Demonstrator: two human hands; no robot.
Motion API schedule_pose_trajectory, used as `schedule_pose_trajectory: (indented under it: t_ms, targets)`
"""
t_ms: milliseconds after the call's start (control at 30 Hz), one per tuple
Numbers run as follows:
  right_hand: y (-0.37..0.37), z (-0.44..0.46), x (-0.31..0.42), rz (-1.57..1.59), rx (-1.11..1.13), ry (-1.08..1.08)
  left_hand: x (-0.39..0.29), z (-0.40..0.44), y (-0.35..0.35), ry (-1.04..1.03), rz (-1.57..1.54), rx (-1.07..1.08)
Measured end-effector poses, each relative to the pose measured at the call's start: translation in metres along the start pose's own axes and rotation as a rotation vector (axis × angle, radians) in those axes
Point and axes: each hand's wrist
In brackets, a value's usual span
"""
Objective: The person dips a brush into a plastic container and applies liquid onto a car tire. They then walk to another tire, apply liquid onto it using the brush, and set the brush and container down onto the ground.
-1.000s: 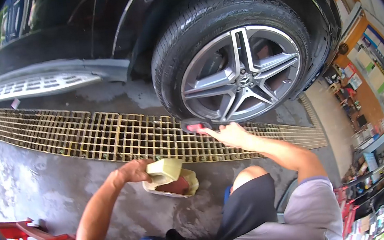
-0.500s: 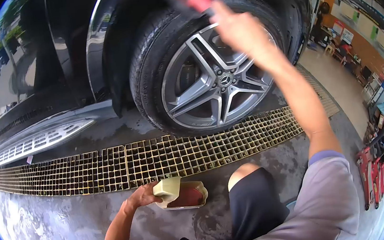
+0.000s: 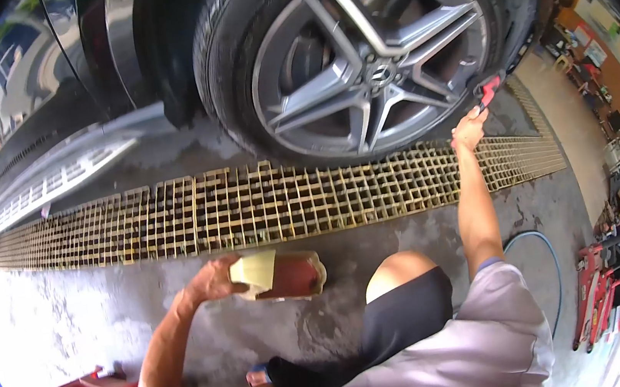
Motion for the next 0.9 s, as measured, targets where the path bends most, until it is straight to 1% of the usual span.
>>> schedule_pose_trajectory:
  t_ms: [67, 100, 133, 200, 233, 267, 333, 400, 467, 533, 567, 600, 667, 700, 733, 800, 833, 867, 900]
  targets:
    - [-0.017, -0.050, -0.025, 0.220, 0.150, -0.339, -0.001, 0.001, 0.000, -0.060, 0.027, -0.005]
    - [-0.031, -0.067, -0.043, 0.316, 0.176, -0.467, -0.012, -0.001, 0.004, -0.043, -0.025, 0.012]
    - [-0.049, -0.084, -0.065, 0.414, 0.199, -0.596, -0.009, -0.003, 0.001, 0.012, -0.029, 0.015]
    - [-0.072, -0.119, -0.108, 0.505, 0.430, -0.858, -0.005, -0.007, -0.001, -0.005, -0.069, -0.011]
    - [-0.076, -0.145, -0.113, 0.547, 0.477, -0.960, -0.007, -0.009, -0.001, 0.037, -0.078, -0.005]
    - [-0.078, -0.174, -0.114, 0.580, 0.520, -1.060, -0.004, -0.009, -0.002, 0.028, -0.070, -0.012]
    - [-0.075, -0.220, -0.131, 0.601, 0.703, -1.194, 0.011, -0.008, -0.009, -0.071, -0.069, -0.058]
    - [-0.067, -0.270, -0.132, 0.625, 0.762, -1.191, 0.010, -0.006, -0.009, -0.017, -0.066, -0.065]
    - [-0.051, -0.321, -0.100, 0.547, 0.897, -1.159, 0.002, -0.005, -0.005, 0.068, -0.145, -0.005]
    - [-0.050, -0.344, -0.085, 0.598, 1.164, -1.230, -0.006, -0.001, 0.004, 0.135, -0.200, 0.034]
    - [-0.055, -0.350, -0.070, 0.647, 1.232, -1.404, -0.004, -0.003, 0.001, 0.132, -0.199, 0.015]
    - [-0.056, -0.357, -0.051, 0.690, 1.266, -1.517, -0.004, -0.004, -0.001, 0.141, -0.215, 0.000]
    - [-0.058, -0.366, -0.029, 0.814, 1.465, -1.630, -0.005, -0.003, -0.001, 0.157, -0.239, -0.029]
    - [-0.055, -0.373, -0.009, 0.815, 1.524, -1.658, -0.005, -0.005, -0.004, 0.172, -0.279, -0.063]
    - [-0.050, -0.379, 0.010, 0.756, 1.518, -1.677, -0.005, -0.006, -0.007, 0.169, -0.301, -0.089]
    - [-0.041, -0.385, 0.034, 0.781, 1.683, -1.658, -0.003, -0.010, -0.011, 0.153, -0.331, -0.146]
    - [-0.037, -0.386, 0.044, 0.806, 1.738, -1.664, -0.006, -0.013, -0.017, 0.181, -0.354, -0.189]
    - [-0.032, -0.387, 0.050, 0.804, 1.760, -1.662, -0.008, -0.015, -0.023, 0.163, -0.354, -0.260]
    - [-0.026, -0.389, 0.054, 0.792, 1.833, -1.614, -0.010, -0.017, -0.029, 0.182, -0.384, -0.285]
Point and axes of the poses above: each hand's wrist, its own z-axis towards the middle knuckle, its own y-axis out of the back of the hand, x = y × z, and after that the axes turned 5 degrees about -y, right-handed
